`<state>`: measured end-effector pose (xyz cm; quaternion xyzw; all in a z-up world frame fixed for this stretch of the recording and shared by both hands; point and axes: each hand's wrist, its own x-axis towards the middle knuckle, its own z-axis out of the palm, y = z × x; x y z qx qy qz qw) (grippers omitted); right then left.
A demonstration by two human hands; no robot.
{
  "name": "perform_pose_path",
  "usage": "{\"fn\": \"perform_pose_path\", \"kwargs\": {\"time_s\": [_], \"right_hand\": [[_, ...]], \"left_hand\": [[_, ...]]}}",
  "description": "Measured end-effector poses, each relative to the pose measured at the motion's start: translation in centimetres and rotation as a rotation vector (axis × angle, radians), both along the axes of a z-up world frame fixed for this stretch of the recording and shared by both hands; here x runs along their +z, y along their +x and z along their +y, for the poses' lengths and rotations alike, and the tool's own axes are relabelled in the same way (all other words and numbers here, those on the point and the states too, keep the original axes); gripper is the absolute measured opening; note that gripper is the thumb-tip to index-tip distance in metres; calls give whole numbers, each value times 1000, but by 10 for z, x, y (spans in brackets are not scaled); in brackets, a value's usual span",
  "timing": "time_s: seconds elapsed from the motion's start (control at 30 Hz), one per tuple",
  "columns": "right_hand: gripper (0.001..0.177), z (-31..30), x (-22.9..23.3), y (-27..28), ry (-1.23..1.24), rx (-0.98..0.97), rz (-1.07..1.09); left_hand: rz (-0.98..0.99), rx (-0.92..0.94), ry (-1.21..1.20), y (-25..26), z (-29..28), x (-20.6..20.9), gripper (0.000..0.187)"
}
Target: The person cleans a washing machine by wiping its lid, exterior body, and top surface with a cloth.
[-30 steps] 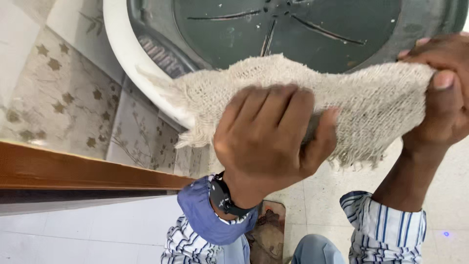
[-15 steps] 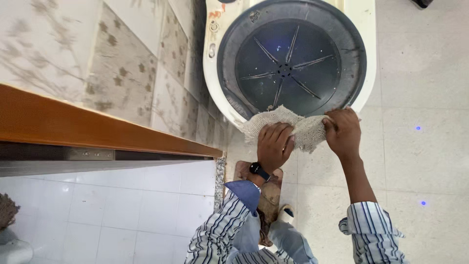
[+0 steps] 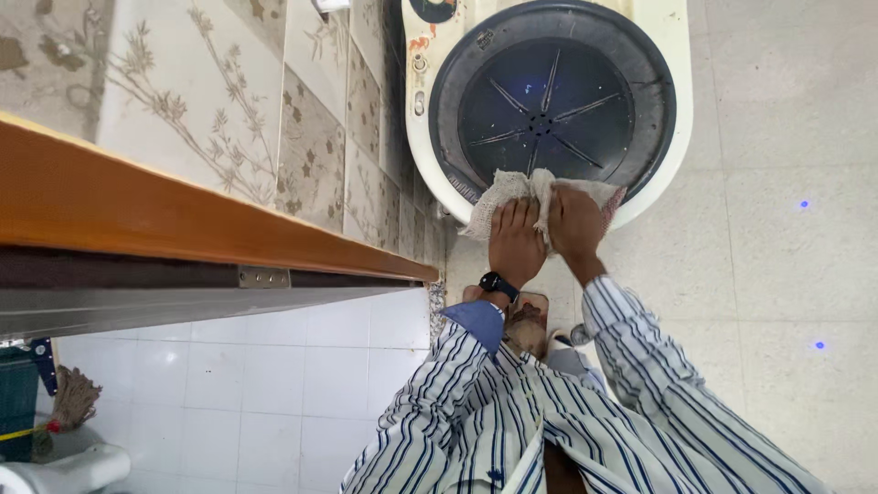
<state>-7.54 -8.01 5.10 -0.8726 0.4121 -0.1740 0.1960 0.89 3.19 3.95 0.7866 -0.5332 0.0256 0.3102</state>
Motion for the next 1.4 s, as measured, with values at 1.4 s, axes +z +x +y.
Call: {"fn": "perform_pose_path", "kwargs": {"time_s": [1.4], "right_hand": [[71, -644, 43, 96, 60, 864, 265]], "left_hand": [[337, 255, 101, 121, -624, 46, 65]]}}
